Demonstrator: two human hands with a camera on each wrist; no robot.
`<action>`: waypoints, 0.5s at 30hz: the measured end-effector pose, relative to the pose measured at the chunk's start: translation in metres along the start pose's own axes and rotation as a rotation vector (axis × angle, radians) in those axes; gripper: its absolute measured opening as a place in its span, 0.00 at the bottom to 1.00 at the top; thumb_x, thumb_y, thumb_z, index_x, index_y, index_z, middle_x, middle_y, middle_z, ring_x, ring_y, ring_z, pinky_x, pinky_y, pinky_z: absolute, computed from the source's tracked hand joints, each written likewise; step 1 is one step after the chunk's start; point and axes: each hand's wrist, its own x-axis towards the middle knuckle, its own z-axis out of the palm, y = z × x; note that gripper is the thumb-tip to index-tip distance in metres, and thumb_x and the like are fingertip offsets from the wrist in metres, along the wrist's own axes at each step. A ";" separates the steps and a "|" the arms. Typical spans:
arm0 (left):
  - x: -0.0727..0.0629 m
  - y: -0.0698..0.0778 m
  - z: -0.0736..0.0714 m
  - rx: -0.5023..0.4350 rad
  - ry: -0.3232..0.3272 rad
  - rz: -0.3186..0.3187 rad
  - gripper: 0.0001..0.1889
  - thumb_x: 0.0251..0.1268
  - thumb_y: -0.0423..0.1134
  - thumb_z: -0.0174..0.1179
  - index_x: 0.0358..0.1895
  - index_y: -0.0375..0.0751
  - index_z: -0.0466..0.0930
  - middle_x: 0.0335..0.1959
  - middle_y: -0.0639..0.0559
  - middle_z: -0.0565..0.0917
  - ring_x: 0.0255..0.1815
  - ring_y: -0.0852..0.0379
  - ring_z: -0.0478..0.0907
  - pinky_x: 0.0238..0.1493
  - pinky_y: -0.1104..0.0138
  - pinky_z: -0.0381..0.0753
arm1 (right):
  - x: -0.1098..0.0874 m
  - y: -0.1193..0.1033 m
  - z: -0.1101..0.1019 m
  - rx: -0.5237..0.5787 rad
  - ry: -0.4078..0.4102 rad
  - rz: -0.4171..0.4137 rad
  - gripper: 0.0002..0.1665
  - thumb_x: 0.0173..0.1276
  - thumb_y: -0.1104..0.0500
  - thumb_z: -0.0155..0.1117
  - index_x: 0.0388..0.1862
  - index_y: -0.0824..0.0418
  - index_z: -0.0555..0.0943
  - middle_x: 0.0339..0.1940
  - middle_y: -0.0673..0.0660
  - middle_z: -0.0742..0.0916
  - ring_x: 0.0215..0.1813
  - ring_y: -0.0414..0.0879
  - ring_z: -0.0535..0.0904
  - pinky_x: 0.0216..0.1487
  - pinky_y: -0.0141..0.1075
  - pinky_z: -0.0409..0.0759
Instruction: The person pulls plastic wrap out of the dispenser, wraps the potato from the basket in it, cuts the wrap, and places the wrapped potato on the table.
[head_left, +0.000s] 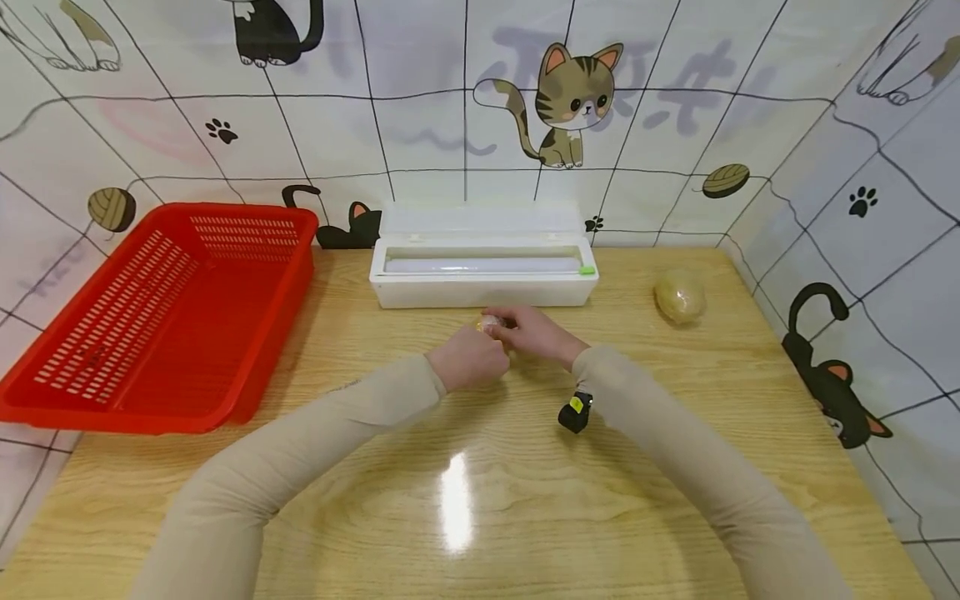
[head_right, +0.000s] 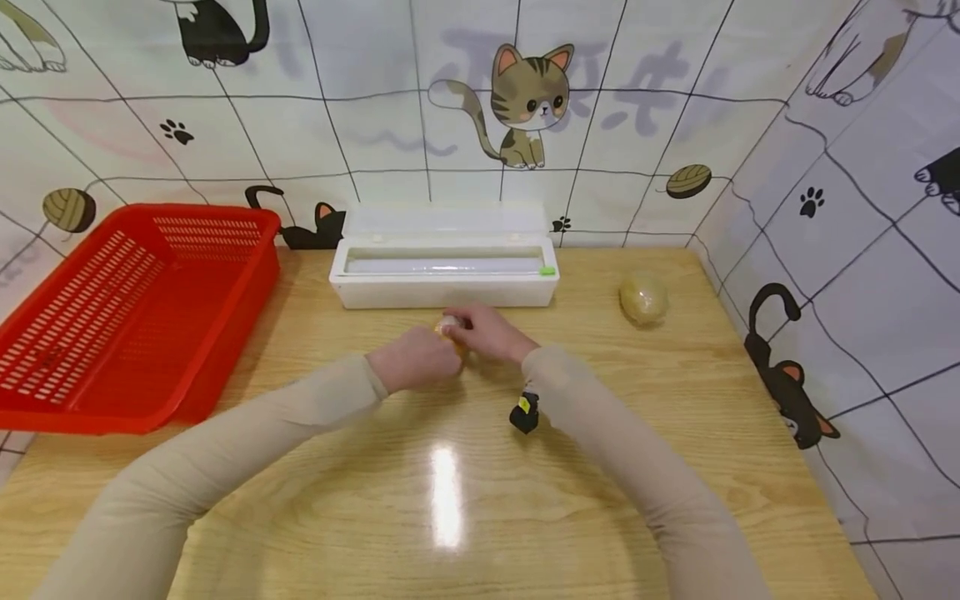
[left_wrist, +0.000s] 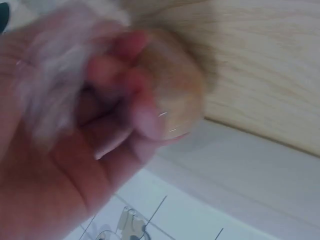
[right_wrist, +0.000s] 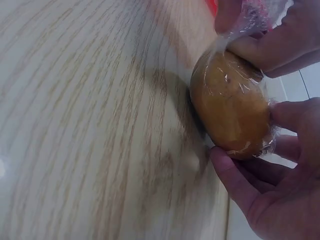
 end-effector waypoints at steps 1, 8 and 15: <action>-0.001 0.000 -0.003 -0.022 -0.043 -0.007 0.12 0.67 0.32 0.56 0.24 0.46 0.81 0.21 0.56 0.79 0.24 0.62 0.77 0.27 0.63 0.82 | 0.000 -0.001 0.000 -0.016 0.002 -0.011 0.25 0.74 0.58 0.55 0.65 0.69 0.72 0.55 0.63 0.81 0.51 0.49 0.74 0.55 0.42 0.72; -0.003 -0.009 -0.017 -0.011 -0.017 0.019 0.11 0.63 0.29 0.58 0.25 0.46 0.82 0.20 0.57 0.79 0.22 0.63 0.70 0.27 0.68 0.80 | 0.004 -0.006 0.003 -0.015 -0.029 -0.093 0.22 0.69 0.67 0.56 0.62 0.68 0.75 0.52 0.61 0.83 0.47 0.48 0.76 0.50 0.39 0.74; -0.003 -0.023 -0.022 -0.252 -0.232 0.077 0.04 0.66 0.29 0.58 0.35 0.39 0.81 0.28 0.51 0.80 0.32 0.56 0.74 0.42 0.64 0.78 | 0.005 -0.008 0.006 -0.016 -0.049 -0.079 0.24 0.71 0.66 0.54 0.66 0.69 0.72 0.54 0.62 0.83 0.48 0.49 0.76 0.50 0.40 0.74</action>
